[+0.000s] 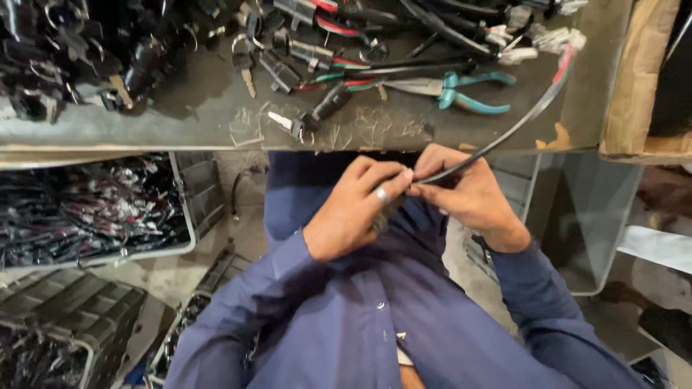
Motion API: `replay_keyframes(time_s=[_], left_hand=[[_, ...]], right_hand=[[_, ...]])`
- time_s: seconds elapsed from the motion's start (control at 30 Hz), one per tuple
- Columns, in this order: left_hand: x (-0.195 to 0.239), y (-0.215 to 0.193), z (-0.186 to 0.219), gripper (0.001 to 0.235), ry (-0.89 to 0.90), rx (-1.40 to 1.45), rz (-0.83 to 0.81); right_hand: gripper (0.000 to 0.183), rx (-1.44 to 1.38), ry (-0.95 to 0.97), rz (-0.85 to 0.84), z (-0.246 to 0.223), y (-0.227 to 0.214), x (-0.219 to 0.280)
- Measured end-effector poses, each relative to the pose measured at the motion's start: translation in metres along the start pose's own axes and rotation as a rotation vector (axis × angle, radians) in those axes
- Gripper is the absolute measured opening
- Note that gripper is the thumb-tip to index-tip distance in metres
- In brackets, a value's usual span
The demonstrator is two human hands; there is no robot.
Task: The person repeatedly strips the outer insulation from black wires using pliers, exposing the inner conductors. The person handles multiple wires one at a time, cutting the insulation and discarding the removed pieces onto the table.
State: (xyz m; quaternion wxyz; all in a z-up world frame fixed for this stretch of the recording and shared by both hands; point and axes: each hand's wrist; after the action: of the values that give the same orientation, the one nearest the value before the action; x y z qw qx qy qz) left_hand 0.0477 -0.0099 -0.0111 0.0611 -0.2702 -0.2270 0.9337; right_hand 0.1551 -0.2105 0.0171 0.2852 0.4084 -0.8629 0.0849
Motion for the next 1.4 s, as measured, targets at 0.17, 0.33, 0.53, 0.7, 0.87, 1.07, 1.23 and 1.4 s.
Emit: replay_keyframes(time_s=[0.17,0.33,0.53,0.7,0.87,1.07,1.23,1.4], left_hand=[[0.006,0.039,-0.006,0.049,-0.164,0.535,0.490],[0.018,0.059,-0.011,0.017,-0.744,0.815,0.695],[0.011,0.052,-0.007,0.038,-0.513,0.332,0.549],[0.005,0.045,0.000,0.040,-0.540,0.519,0.484],[0.012,0.071,0.016,0.037,-0.544,0.871,0.584],[-0.019,0.102,0.016,0.039,-0.339,1.016,0.948],[-0.012,0.074,-0.002,0.021,-0.398,1.353,0.916],[-0.008,0.057,-0.020,0.021,-0.386,0.893,0.755]], right_hand=[[0.018,-0.447,-0.109,0.603,0.021,0.076,0.002],[0.038,-0.721,0.060,0.144,0.066,0.055,0.003],[0.049,-0.446,0.044,0.127,0.086,0.048,0.009],[0.039,-0.374,-0.058,0.072,0.084,0.038,0.004],[0.033,-0.337,-0.210,0.083,0.073,0.031,0.006],[0.037,-0.512,-0.243,0.169,0.006,0.057,0.003],[0.033,0.868,-0.582,0.862,-0.021,-0.008,-0.005],[0.047,1.237,-0.501,0.883,-0.010,-0.042,-0.013]])
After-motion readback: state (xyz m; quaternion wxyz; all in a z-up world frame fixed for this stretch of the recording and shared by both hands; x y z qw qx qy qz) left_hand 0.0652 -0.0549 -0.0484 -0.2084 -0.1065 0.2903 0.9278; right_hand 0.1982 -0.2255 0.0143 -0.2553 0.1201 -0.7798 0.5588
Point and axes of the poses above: each hand's wrist, its own x-axis away from the middle knuckle, its own y-axis out of the palm, z = x × y, and after that the axes turned 13 degrees about y, right-handed
